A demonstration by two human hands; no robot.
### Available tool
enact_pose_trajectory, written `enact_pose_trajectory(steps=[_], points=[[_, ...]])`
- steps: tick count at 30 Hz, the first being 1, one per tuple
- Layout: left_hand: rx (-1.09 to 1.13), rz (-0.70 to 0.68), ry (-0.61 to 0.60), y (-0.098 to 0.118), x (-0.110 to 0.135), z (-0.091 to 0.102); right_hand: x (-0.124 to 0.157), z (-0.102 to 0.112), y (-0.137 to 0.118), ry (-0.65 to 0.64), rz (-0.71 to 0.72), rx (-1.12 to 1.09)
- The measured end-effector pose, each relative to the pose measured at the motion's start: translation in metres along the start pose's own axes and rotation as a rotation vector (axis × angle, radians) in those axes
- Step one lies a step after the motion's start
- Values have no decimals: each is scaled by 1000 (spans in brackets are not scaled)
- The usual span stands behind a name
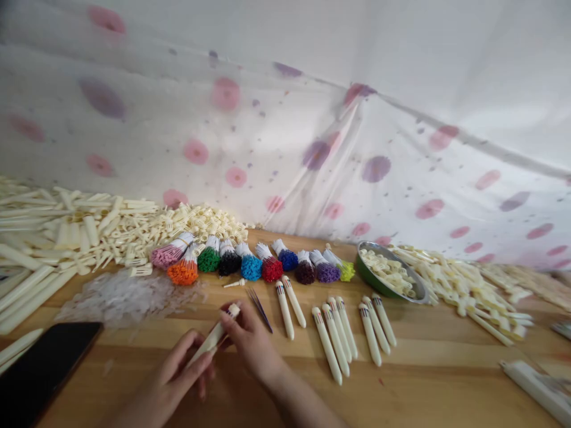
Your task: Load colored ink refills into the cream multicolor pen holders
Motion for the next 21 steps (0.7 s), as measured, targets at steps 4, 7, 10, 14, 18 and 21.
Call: enact_pose_trajectory(steps=[4, 7, 10, 14, 18, 21], points=[[-335, -128, 87, 16, 4, 15, 3, 69, -19, 285, 22, 340], [-510, -207, 237, 26, 1, 33, 9, 128, -30, 487, -4, 635], [-573, -262, 319, 28, -5, 44, 14, 159, -23, 573, -65, 839], [-617, -310, 356, 22, -10, 49, 14, 160, -10, 632, -55, 1001], [-696, -333, 423, 22, -14, 61, 11, 139, -10, 569, 76, 1077], [-757, -333, 496, 27, -17, 77, 10, 118, -11, 447, 195, 1088]])
Point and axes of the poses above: each hand's wrist, its own x-axis away from the middle knuckle, its own z-axis out of the back of the hand, y = z × x, the point moved 5 cm from there along -x, towards the middle knuckle, and after that the axes turned 13 degrees about -x, right-handed, at the moved point
